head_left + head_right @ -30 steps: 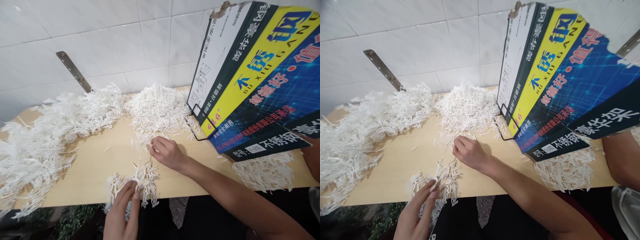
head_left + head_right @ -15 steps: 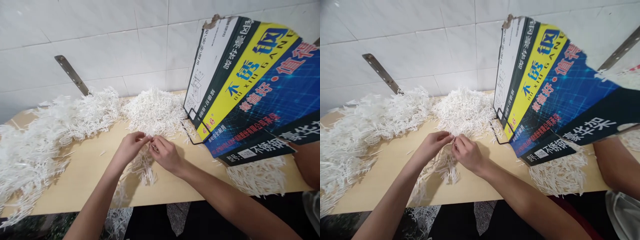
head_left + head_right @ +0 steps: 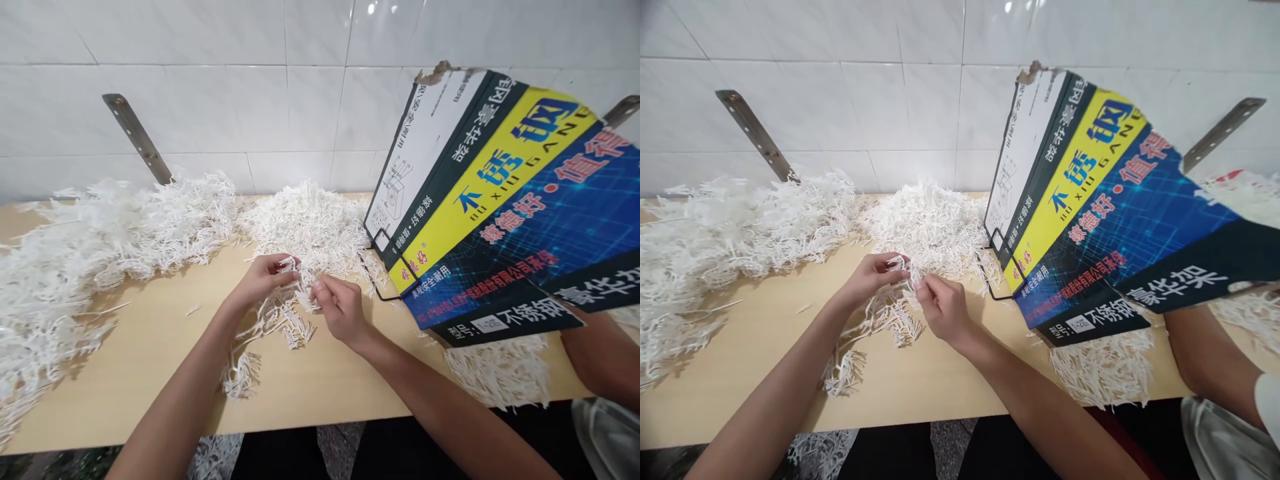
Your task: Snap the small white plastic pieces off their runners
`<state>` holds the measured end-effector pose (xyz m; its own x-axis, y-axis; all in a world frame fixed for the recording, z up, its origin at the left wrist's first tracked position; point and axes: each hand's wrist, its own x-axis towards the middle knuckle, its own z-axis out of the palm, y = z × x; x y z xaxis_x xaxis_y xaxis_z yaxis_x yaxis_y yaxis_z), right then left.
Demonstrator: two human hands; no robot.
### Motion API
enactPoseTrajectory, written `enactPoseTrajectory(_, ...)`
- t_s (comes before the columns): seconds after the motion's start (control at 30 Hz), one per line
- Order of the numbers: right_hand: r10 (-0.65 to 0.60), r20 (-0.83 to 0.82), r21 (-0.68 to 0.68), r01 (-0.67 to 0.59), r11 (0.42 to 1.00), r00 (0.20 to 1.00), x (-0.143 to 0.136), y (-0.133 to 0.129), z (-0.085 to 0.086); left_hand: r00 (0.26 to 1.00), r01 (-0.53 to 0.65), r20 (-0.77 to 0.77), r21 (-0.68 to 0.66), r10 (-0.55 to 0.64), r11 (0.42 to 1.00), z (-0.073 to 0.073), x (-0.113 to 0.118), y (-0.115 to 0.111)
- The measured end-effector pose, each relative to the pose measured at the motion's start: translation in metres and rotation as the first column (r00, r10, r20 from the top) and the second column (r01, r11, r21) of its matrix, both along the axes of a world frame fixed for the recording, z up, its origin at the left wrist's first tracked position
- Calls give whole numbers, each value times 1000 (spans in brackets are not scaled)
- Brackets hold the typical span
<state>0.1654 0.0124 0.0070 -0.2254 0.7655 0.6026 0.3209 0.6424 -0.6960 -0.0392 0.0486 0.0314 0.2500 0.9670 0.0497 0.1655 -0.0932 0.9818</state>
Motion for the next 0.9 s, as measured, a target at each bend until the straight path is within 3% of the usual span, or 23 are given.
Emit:
enactPoseTrajectory(0.13, -76, 19, 53, 75, 996, 997, 12, 12, 11, 989, 125, -79, 3, -124, 992, -8, 8, -9)
enactPoseTrajectory(0.3, 148, 130, -13, -148, 989, 980, 15, 29, 10, 962, 222, -159, -14, -221, 975, -9, 15, -20)
enactPoseTrajectory(0.37, 144, 56, -104, -138, 985, 988, 14, 33, 3, 967, 209, -140, -34, -212, 977, -11, 17, -21)
enactPoseTrajectory(0.47, 36, -156, -275, -79, 958, 987, 9, 34, -8, 979, 176, -92, -83, -183, 981, -17, 18, -20)
enactPoseTrajectory(0.67, -190, -431, -498, -57, 866, 882, -7, 24, -17, 980, 189, -37, -130, -196, 973, -22, 23, -13)
enactPoseTrajectory(0.8, -201, -555, -544, -168, 822, 807, -6, 27, -18, 971, 233, -34, -109, -238, 966, -16, 24, -11)
enactPoseTrajectory(0.9, -143, -661, -533, -327, 780, 736, 11, 43, -14, 922, 383, -26, -102, -387, 918, -7, 15, -16)
